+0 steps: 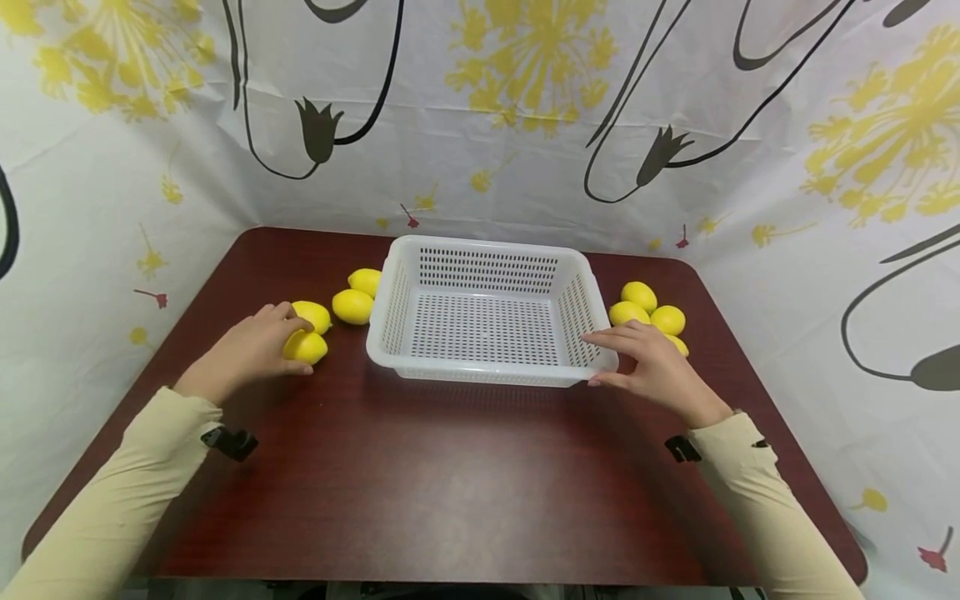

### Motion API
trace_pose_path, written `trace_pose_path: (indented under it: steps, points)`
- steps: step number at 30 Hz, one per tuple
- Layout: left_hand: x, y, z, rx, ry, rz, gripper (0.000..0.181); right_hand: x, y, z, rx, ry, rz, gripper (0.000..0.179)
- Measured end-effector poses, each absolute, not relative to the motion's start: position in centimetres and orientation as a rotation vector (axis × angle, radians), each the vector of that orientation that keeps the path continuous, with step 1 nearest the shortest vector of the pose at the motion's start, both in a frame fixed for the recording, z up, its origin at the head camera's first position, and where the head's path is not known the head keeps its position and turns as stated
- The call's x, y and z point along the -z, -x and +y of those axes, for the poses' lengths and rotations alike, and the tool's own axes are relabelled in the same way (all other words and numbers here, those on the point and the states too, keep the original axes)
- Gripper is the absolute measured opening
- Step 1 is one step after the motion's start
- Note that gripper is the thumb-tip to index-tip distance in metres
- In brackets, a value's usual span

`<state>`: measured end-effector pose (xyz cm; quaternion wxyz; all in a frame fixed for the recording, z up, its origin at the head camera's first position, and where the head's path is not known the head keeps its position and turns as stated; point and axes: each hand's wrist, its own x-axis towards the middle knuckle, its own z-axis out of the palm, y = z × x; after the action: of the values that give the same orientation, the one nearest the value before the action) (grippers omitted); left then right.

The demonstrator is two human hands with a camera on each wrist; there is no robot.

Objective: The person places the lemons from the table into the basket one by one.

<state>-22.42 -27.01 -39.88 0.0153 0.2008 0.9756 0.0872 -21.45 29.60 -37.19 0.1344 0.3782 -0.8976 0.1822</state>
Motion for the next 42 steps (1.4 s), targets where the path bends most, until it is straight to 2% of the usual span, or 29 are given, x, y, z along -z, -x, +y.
trace_pose_path:
  steps: [25, 36, 42]
  points:
    - [40.3, 22.0, -26.6, -0.346, -0.567, 3.073, 0.071, 37.7, 21.3, 29.6, -0.535, -1.07, -2.606, 0.068]
    - [40.9, 22.3, -26.8, -0.374, -0.582, 3.051, 0.063, 37.8, 21.3, 29.7, -0.56, -1.058, -2.611, 0.068]
    - [41.6, 22.4, -26.7, -0.337, -0.635, 3.05, 0.064, 37.8, 21.3, 29.7, -0.57, -1.062, -2.612, 0.068]
